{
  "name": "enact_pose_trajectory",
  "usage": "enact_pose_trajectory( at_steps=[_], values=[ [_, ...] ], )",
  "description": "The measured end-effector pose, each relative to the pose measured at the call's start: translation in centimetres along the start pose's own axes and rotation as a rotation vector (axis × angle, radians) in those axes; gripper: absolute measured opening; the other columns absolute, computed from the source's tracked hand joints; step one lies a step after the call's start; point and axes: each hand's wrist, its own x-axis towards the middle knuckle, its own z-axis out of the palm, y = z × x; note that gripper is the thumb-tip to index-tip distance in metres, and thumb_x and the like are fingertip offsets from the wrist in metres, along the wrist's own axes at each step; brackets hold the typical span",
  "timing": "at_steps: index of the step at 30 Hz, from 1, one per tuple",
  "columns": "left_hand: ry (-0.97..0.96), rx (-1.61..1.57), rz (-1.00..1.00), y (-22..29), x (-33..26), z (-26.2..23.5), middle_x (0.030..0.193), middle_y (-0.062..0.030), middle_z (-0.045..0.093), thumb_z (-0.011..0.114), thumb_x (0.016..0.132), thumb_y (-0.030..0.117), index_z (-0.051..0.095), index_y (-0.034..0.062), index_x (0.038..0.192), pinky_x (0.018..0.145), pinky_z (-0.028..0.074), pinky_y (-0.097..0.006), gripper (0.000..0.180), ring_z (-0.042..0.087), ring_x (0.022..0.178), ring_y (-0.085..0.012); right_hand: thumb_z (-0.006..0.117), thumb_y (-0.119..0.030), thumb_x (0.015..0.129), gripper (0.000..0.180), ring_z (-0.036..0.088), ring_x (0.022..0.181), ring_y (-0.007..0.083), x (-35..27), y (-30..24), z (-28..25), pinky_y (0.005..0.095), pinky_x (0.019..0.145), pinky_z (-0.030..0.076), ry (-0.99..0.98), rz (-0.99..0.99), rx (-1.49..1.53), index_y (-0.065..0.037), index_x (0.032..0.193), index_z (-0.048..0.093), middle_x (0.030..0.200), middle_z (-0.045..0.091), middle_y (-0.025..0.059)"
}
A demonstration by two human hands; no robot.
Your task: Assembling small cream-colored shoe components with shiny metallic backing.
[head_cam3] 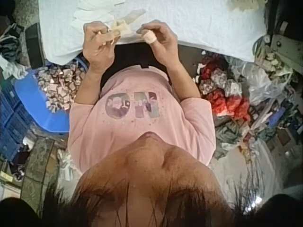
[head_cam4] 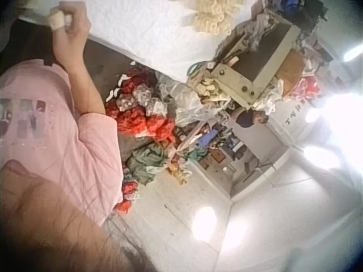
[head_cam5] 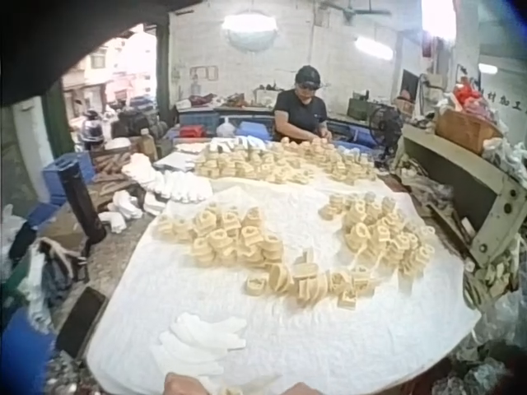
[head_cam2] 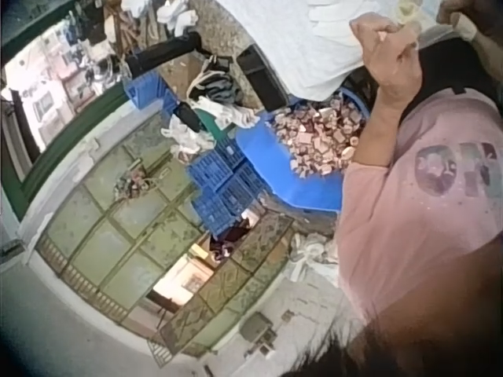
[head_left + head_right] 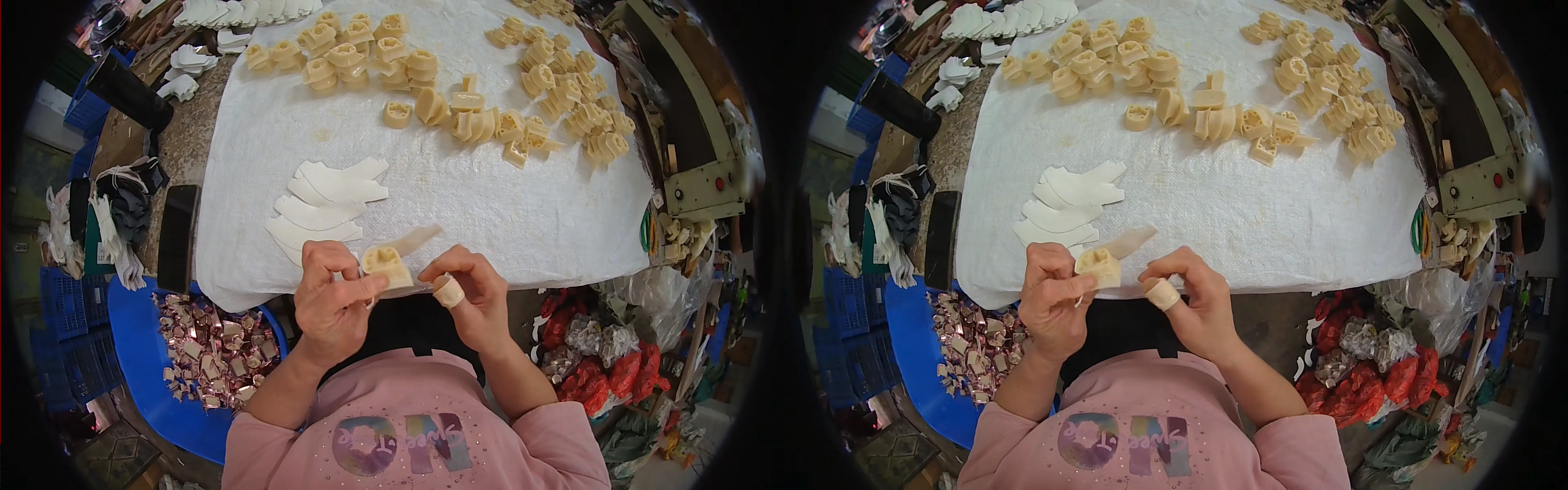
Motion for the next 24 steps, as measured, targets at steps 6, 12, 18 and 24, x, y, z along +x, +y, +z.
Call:
enact_pose_trajectory(
  at_steps=[6, 12, 18, 24],
  values=[
    [-0.036, -0.199, -0.002, 1.2, -0.8, 1.7, 0.085, -0.0074, 0.054, 0.070, 0.067, -0.008, 0.062, 0.0040, 0.085, 0.075, 0.046, -0.034, 0.024, 0.056, 0.080, -0.0242, 0.050, -0.017, 0.095, 0.025, 0.059, 0.097, 0.0183, -0.9, -0.2, 1.8, 0.0325, 0.085, 0.049, 0.250, 0.332, 0.627, 0.003, 0.109, 0.050, 0.102, 0.060, 0.0137],
    [-0.176, 0.090, 0.172, 0.7, -0.9, 2.0, 0.088, -0.0091, 0.056, 0.066, 0.065, -0.006, 0.059, 0.0025, 0.082, 0.060, 0.042, -0.032, 0.020, 0.059, 0.075, -0.0229, 0.046, -0.015, 0.097, 0.023, 0.060, 0.099, 0.0203, -2.0, -0.5, 0.5, 0.0330, 0.088, 0.049, 0.181, 0.331, 0.535, 0.004, 0.108, 0.051, 0.108, 0.060, 0.0172],
    [-0.273, 0.357, 0.235, 1.8, 0.0, 2.7, 0.084, -0.0082, 0.053, 0.062, 0.065, -0.003, 0.056, 0.0028, 0.078, 0.055, 0.036, -0.033, 0.015, 0.050, 0.066, -0.0206, 0.044, -0.009, 0.095, 0.019, 0.063, 0.093, 0.0185, -1.1, -1.2, 1.1, 0.0312, 0.082, 0.051, 0.166, 0.321, 0.287, 0.004, 0.104, 0.055, 0.107, 0.064, 0.0153],
    [-0.304, 0.405, 0.169, 0.5, -0.4, 2.8, 0.085, -0.0092, 0.052, 0.063, 0.063, -0.005, 0.052, 0.0017, 0.074, 0.056, 0.038, -0.035, 0.017, 0.050, 0.067, -0.0236, 0.048, -0.012, 0.091, 0.023, 0.063, 0.078, 0.0316, -0.1, -1.4, 0.7, 0.0328, 0.069, 0.049, -0.036, 0.282, -0.279, -0.001, 0.108, 0.058, 0.088, 0.063, 0.0163]
  ],
)
